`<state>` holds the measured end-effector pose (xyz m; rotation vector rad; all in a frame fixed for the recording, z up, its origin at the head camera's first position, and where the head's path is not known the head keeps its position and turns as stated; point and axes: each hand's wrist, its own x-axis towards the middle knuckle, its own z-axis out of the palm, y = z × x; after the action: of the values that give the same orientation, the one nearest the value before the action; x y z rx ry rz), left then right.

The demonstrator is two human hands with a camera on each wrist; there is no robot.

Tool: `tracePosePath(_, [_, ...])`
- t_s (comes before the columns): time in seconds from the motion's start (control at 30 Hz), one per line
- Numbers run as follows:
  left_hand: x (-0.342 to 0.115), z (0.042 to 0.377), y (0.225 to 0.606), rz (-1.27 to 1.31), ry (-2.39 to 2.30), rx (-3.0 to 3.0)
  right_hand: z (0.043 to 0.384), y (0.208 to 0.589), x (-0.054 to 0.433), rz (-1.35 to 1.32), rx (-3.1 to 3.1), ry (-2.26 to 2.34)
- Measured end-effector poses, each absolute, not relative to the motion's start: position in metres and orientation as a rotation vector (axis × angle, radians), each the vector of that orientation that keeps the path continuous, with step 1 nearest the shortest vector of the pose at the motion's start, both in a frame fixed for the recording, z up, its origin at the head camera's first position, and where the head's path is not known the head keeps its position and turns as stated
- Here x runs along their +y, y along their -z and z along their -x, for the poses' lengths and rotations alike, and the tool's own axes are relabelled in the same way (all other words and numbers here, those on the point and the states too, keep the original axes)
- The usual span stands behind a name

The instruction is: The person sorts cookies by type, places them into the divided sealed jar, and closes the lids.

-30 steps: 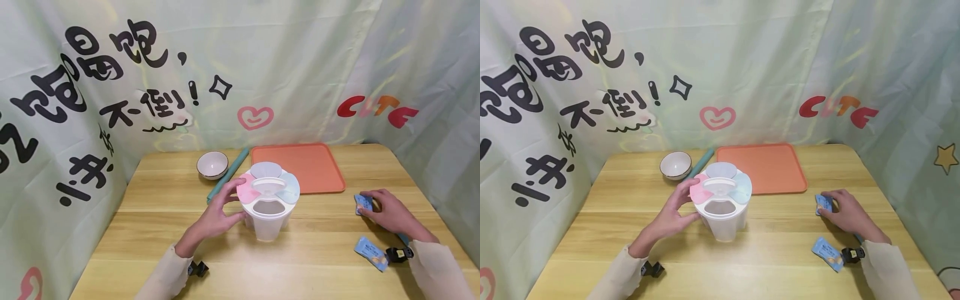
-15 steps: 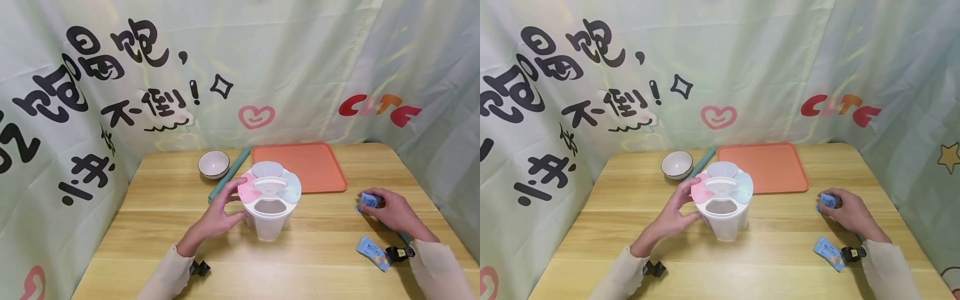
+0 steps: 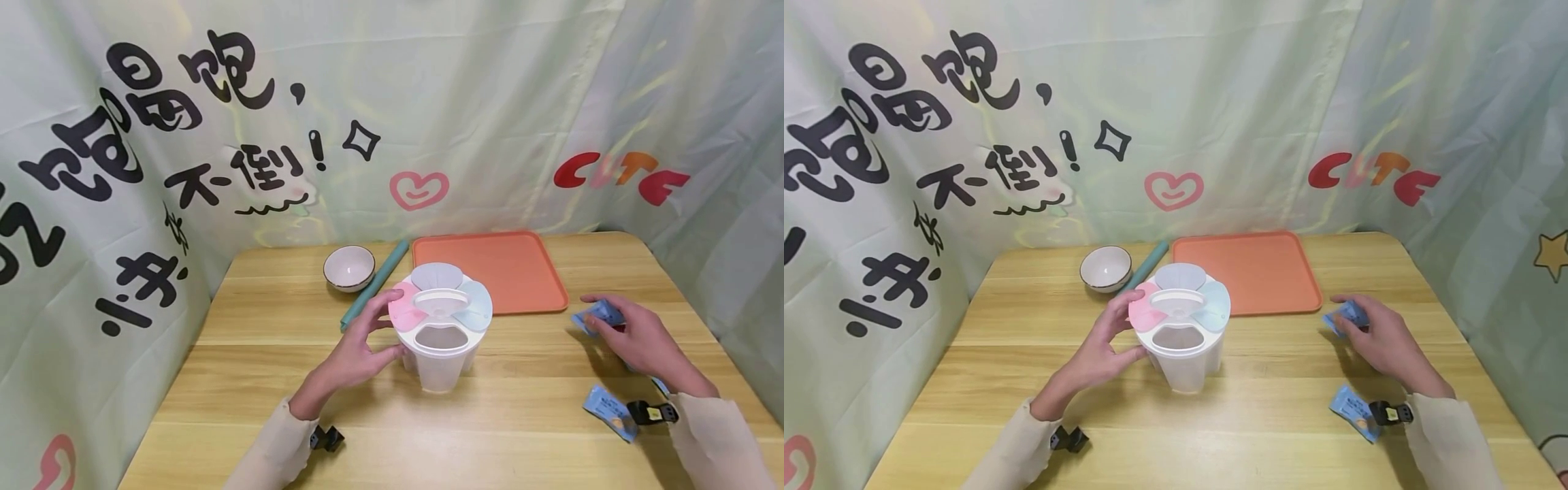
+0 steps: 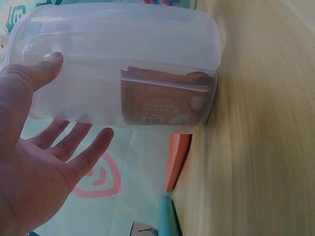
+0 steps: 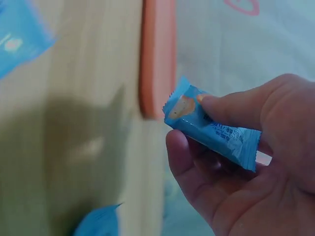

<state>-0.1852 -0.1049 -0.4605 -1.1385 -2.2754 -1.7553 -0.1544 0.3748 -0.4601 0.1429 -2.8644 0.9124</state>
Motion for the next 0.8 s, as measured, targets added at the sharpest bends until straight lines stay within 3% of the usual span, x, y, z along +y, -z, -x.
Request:
tracePosePath(0.4, [-0.105,0.185,0.461,1.136,1.758,-2.283,0.151,0.421,0.326,-0.215,-2.53,-1.052])
tracePosePath(0.8, [-0.106,0.185,0.461,1.141,1.762,-2.284,0.15,0.394,0.283,-0.483,-2.197,-1.11])
